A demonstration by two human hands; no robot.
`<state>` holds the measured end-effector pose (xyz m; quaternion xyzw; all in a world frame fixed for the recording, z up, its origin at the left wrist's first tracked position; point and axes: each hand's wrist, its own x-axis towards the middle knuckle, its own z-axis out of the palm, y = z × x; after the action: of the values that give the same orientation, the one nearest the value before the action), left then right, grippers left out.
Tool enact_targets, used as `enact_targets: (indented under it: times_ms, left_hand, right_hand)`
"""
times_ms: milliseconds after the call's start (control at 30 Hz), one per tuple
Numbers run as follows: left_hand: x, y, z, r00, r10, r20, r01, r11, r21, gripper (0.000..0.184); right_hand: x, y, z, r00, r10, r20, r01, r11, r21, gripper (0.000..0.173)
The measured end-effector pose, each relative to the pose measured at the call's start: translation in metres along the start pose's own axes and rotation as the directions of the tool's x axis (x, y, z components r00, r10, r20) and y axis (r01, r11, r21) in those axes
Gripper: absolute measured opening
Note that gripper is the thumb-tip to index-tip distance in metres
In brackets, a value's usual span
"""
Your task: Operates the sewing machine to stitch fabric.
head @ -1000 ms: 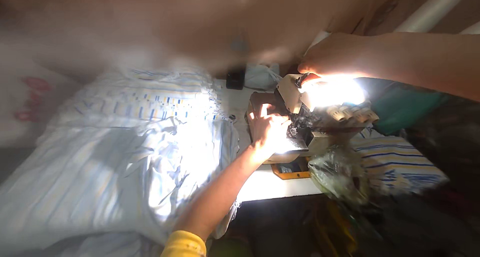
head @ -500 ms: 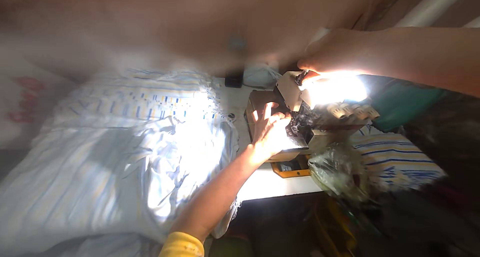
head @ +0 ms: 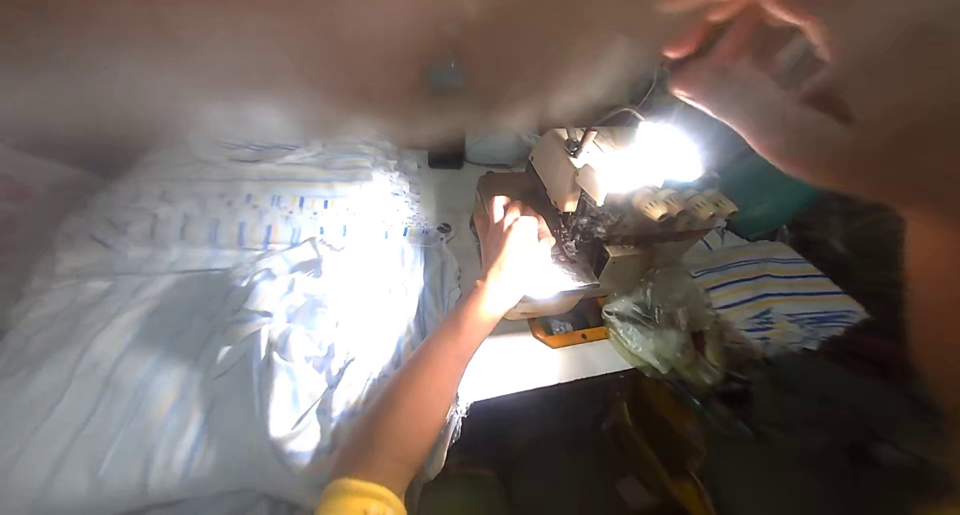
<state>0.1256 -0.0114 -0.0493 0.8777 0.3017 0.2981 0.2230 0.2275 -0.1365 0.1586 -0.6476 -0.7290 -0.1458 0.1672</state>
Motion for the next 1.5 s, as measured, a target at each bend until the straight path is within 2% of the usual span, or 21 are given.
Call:
enact_targets:
  times_ms: [33,67,133,200,300,400,500,600,733,833,900,967,1000,1033,1100,1167,1200,1267,1400,1433,1500]
  left_hand:
    - [0.003,0.004,-0.001,0.999,-0.039,0.024,0.038,0.998,0.047,0.013]
    - [0.005,0.009,-0.001,0.996,-0.078,0.042,0.074,0.993,0.097,0.014]
    - [0.007,0.015,0.001,0.994,-0.1,0.051,0.089,0.981,0.172,0.017]
    - [0.007,0.017,0.0,0.993,-0.102,0.062,0.088,0.978,0.191,0.021]
    - [0.006,0.02,-0.002,0.988,-0.13,0.087,0.106,0.966,0.236,0.026]
    - [0.009,0.024,-0.004,0.979,-0.169,0.113,0.123,0.935,0.334,0.025]
    - [0.013,0.022,-0.006,0.977,-0.198,0.085,0.161,0.932,0.325,0.022]
    - [0.023,0.016,-0.012,0.947,-0.312,0.079,0.275,0.912,0.304,0.024]
    - [0.021,0.007,-0.024,0.928,-0.37,0.044,0.332,0.874,0.355,0.026]
    - [0.008,-0.004,-0.036,0.915,-0.396,-0.074,0.392,0.834,0.388,0.022]
    - [-0.01,0.003,-0.049,0.887,-0.422,-0.189,0.462,0.824,0.329,0.026]
    - [-0.035,0.0,-0.054,0.864,-0.349,-0.363,0.45,0.858,0.246,0.033]
    - [-0.049,-0.004,-0.051,0.843,-0.255,-0.473,0.404,0.882,0.244,0.033]
    - [-0.059,-0.01,-0.046,0.791,-0.128,-0.598,0.35,0.896,0.271,0.03]
    - [-0.077,-0.014,-0.042,0.615,0.127,-0.778,0.264,0.897,0.355,0.02]
    - [-0.093,-0.013,-0.042,0.456,0.284,-0.843,0.244,0.871,0.425,0.013]
    - [-0.099,-0.013,-0.043,0.404,0.328,-0.854,0.255,0.856,0.45,0.012]
    - [-0.109,-0.01,-0.041,0.343,0.378,-0.86,0.265,0.839,0.475,0.013]
    - [-0.116,0.007,-0.023,0.317,0.4,-0.86,0.2,0.858,0.472,0.012]
    - [-0.116,0.014,-0.014,0.328,0.395,-0.858,0.157,0.873,0.461,0.011]
    - [-0.115,0.027,0.01,0.381,0.378,-0.844,0.057,0.901,0.43,0.01]
  right_hand:
    - [-0.024,0.008,0.008,0.994,-0.012,-0.105,0.014,1.0,0.012,0.042]
    - [-0.047,0.029,0.023,0.971,-0.087,-0.224,0.091,0.996,0.007,0.043]
    - [-0.083,0.054,0.048,0.917,-0.183,-0.355,0.207,0.978,0.032,0.048]
    - [-0.113,0.06,0.067,0.909,-0.105,-0.404,0.16,0.981,0.106,0.046]
    - [-0.148,0.068,0.09,0.907,0.038,-0.42,0.05,0.979,0.196,0.043]
    - [-0.172,0.081,0.099,0.899,0.118,-0.421,-0.022,0.974,0.226,0.044]
    - [-0.188,0.084,0.099,0.892,0.178,-0.416,-0.072,0.964,0.258,0.046]
    - [-0.195,0.08,0.101,0.888,0.176,-0.425,-0.048,0.954,0.296,0.046]
    - [-0.187,0.061,0.109,0.893,0.115,-0.434,0.038,0.943,0.33,0.041]
    - [-0.168,0.031,0.123,0.909,0.091,-0.406,0.075,0.924,0.376,0.036]
    - [-0.149,0.006,0.14,0.931,0.134,-0.34,0.064,0.858,0.51,0.032]
    - [-0.124,-0.016,0.16,0.961,0.181,-0.207,0.013,0.723,0.69,0.039]
    - [-0.112,-0.024,0.171,0.973,0.193,-0.126,-0.026,0.634,0.773,0.047]
    - [-0.101,-0.031,0.18,0.981,0.19,-0.038,-0.074,0.55,0.832,0.056]
    - [-0.088,-0.038,0.187,0.974,0.138,0.178,-0.221,0.419,0.881,0.065]
    - [-0.091,-0.039,0.189,0.955,0.066,0.289,-0.293,0.373,0.88,0.064]
    - [-0.097,-0.037,0.19,0.955,0.027,0.295,-0.283,0.376,0.882,0.062]
    - [-0.114,-0.027,0.193,0.972,-0.041,0.23,-0.195,0.404,0.894,0.054]
    - [-0.143,0.012,0.194,0.992,-0.102,0.071,-0.024,0.404,0.915,0.037]
    - [-0.147,0.025,0.192,0.993,-0.096,0.065,-0.013,0.463,0.886,0.031]
    - [-0.15,0.05,0.183,0.998,-0.048,0.034,0.012,0.729,0.684,0.022]
